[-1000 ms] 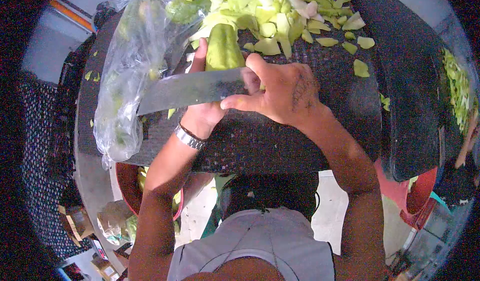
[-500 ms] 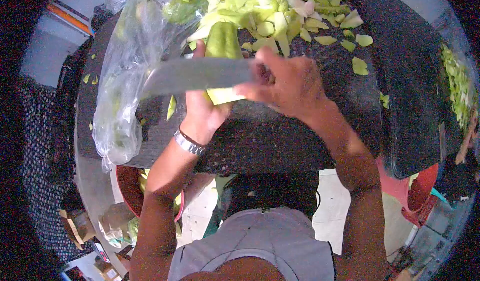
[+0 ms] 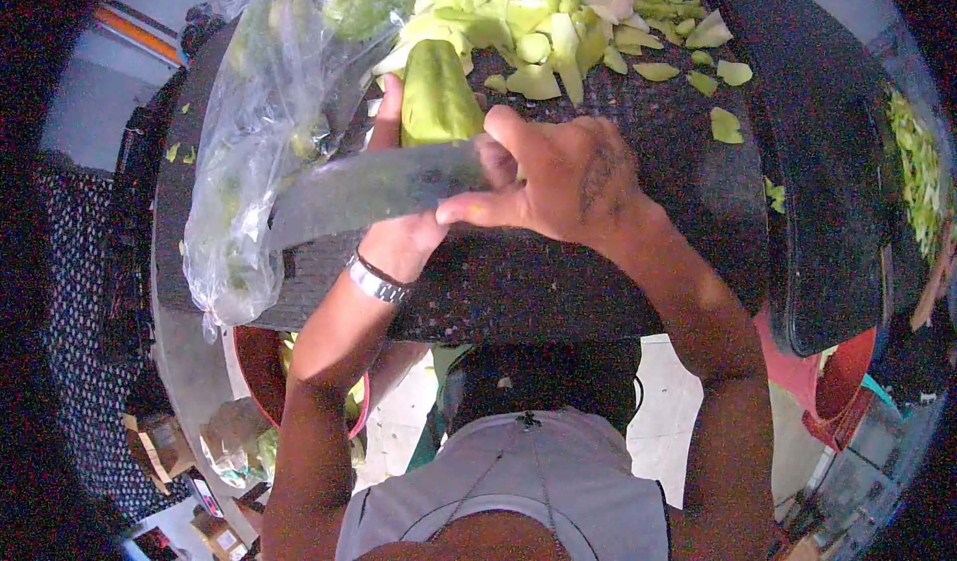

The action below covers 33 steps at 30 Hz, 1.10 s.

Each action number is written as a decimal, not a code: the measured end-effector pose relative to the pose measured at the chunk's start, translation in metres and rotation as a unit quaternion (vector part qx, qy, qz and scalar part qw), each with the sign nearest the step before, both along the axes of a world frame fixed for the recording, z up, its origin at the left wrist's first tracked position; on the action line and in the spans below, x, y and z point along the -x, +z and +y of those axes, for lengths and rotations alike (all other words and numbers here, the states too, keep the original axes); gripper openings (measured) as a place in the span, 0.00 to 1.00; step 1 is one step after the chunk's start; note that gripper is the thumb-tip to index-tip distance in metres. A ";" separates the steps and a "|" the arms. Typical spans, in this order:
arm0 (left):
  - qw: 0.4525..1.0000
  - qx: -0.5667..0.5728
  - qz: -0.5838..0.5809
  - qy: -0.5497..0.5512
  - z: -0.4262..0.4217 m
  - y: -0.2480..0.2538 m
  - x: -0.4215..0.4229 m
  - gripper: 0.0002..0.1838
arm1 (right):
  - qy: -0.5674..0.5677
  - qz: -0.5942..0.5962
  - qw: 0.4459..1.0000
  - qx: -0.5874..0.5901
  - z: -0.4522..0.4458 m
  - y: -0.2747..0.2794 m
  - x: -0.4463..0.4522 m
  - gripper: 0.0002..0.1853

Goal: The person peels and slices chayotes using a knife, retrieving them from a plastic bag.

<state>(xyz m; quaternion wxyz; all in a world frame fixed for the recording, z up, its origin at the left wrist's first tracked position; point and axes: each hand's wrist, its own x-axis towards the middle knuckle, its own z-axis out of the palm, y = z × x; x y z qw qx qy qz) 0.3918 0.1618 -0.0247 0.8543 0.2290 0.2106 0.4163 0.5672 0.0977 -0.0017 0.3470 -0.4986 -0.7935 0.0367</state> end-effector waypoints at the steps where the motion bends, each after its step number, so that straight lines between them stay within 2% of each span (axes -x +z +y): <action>1: 1.000 -0.009 0.014 0.020 0.000 0.000 -0.001 0.34 | -0.007 -0.005 1.000 0.014 0.002 -0.002 -0.003 0.36; 3: 0.997 -0.029 0.042 0.059 -0.001 0.004 -0.005 0.33 | -0.021 -0.015 0.999 0.039 0.005 -0.005 -0.011 0.35; 6: 0.997 -0.033 0.044 0.049 -0.001 0.004 -0.002 0.33 | -0.023 -0.017 0.999 0.039 0.002 -0.002 -0.009 0.31; 9: 0.994 -0.023 0.068 0.082 -0.005 0.009 -0.006 0.33 | -0.051 -0.006 0.999 0.013 0.016 -0.012 -0.021 0.32; 10: 0.999 -0.007 0.025 0.044 -0.007 0.009 -0.003 0.34 | -0.064 0.002 0.997 0.031 0.016 -0.015 -0.026 0.31; 12: 0.999 -0.004 0.015 0.039 -0.005 0.012 -0.002 0.34 | -0.088 0.009 0.995 0.055 0.021 -0.010 -0.034 0.31; 15: 0.995 -0.046 0.065 0.064 -0.001 0.005 -0.005 0.34 | -0.073 0.012 0.996 0.057 0.013 -0.001 -0.016 0.31; 17: 0.997 -0.034 0.058 0.034 -0.007 0.005 -0.002 0.34 | -0.064 0.016 0.996 0.065 0.018 -0.003 -0.018 0.30; 20: 0.997 -0.053 0.061 -0.013 -0.010 0.020 -0.003 0.33 | -0.173 0.041 0.983 0.032 0.044 -0.017 -0.063 0.28; 21: 0.997 -0.054 0.053 -0.008 -0.013 0.023 -0.005 0.33 | -0.208 -0.003 0.975 0.078 0.038 -0.006 -0.064 0.28; 24: 0.998 -0.048 0.040 -0.003 -0.011 0.021 -0.007 0.33 | -0.184 0.124 0.965 0.137 0.031 -0.005 -0.045 0.33; 25: 0.998 -0.046 0.044 -0.004 -0.008 0.019 -0.005 0.33 | -0.176 0.135 0.965 0.137 0.026 0.001 -0.037 0.32; 28: 0.999 0.013 0.025 0.033 -0.003 0.011 -0.006 0.34 | -0.116 0.098 0.971 0.184 0.009 0.011 -0.020 0.30; 29: 0.998 0.040 0.011 0.052 -0.002 0.010 -0.008 0.35 | -0.069 0.093 0.982 0.148 0.006 0.008 -0.014 0.27; 32: 0.997 -0.073 0.006 -0.024 -0.007 0.011 -0.005 0.35 | -0.037 0.045 0.995 0.084 0.004 0.004 -0.008 0.27; 33: 0.998 -0.066 0.023 -0.008 -0.009 0.013 -0.006 0.34 | -0.035 0.046 0.995 0.081 0.005 0.000 -0.010 0.28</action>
